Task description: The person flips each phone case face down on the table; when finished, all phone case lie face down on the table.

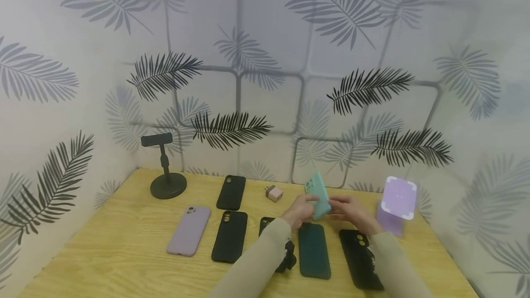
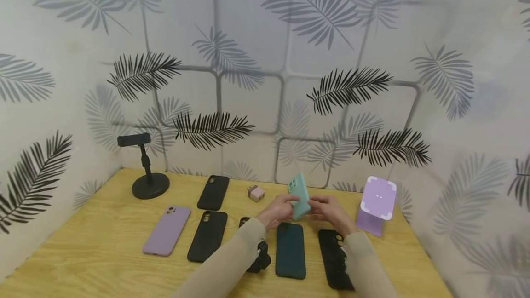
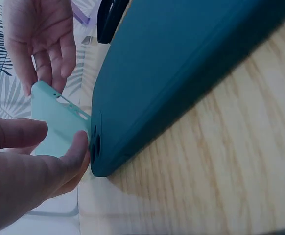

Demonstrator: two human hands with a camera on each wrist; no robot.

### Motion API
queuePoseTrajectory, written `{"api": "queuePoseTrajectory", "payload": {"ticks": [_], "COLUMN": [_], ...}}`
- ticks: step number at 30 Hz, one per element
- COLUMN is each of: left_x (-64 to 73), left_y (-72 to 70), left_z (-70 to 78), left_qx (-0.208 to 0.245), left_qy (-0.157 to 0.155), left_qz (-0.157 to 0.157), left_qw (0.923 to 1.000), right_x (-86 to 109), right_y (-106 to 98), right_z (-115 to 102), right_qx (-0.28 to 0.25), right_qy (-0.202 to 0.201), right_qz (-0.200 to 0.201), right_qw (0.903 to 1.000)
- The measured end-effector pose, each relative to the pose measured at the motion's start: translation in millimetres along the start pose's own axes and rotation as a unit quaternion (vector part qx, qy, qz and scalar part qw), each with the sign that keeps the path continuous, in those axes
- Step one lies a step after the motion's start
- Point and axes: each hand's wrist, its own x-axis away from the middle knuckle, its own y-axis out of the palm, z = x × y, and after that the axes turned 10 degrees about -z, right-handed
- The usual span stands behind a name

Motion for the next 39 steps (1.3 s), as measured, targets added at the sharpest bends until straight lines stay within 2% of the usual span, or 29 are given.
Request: {"api": "queuePoseTrajectory", "payload": {"ticks": [6, 10, 14, 17, 21, 29, 32, 36, 39], "left_x": [-0.4, -1.0, -1.3, -0.2, 0.8, 0.0, 0.6, 3.8, 8.2], "left_y": [-4.9, -7.6, -8.9, -9.7, -10.5, -9.3, -7.8, -3.8, 2.2], "left_z": [-1.8, -2.8, -4.0, -4.4, -4.9, -6.9, -7.8, -7.4, -6.1], "left_qx": [-0.016, -0.022, -0.027, -0.025, -0.016, 0.017, 0.026, 0.03, 0.031], "left_qy": [-0.012, -0.015, -0.016, -0.016, -0.012, 0.016, 0.035, 0.052, 0.053], "left_qz": [-0.002, -0.005, -0.012, -0.019, -0.022, 0.009, 0.016, 0.012, 0.003], "left_qw": [0.9998, 0.9996, 0.9994, 0.9994, 0.9995, 0.9997, 0.9989, 0.9981, 0.9981], "right_x": [5.3, 7.8, 10.0, 11.2, 10.9, 17.8, 24.0, 34.7, 44.8], "right_y": [-3.3, -5.6, -6.5, -7.1, -9.1, -13.8, -18.0, -26.4, -33.6], "right_z": [3.2, 6.8, 9.2, 10.0, 12.0, 16.2, 15.2, 12.5, 11.8], "right_qx": [0.018, 0.05, 0.089, 0.12, 0.133, 0.099, 0.086, 0.08, 0.086], "right_qy": [0.006, 0.008, 0.043, 0.072, 0.089, 0.038, 0.025, 0.02, 0.014], "right_qz": [0.014, 0.029, 0.047, 0.047, 0.042, 0.021, 0.001, -0.031, -0.046], "right_qw": [0.9997, 0.9983, 0.994, 0.989, 0.9862, 0.9942, 0.996, 0.9961, 0.9952]}}
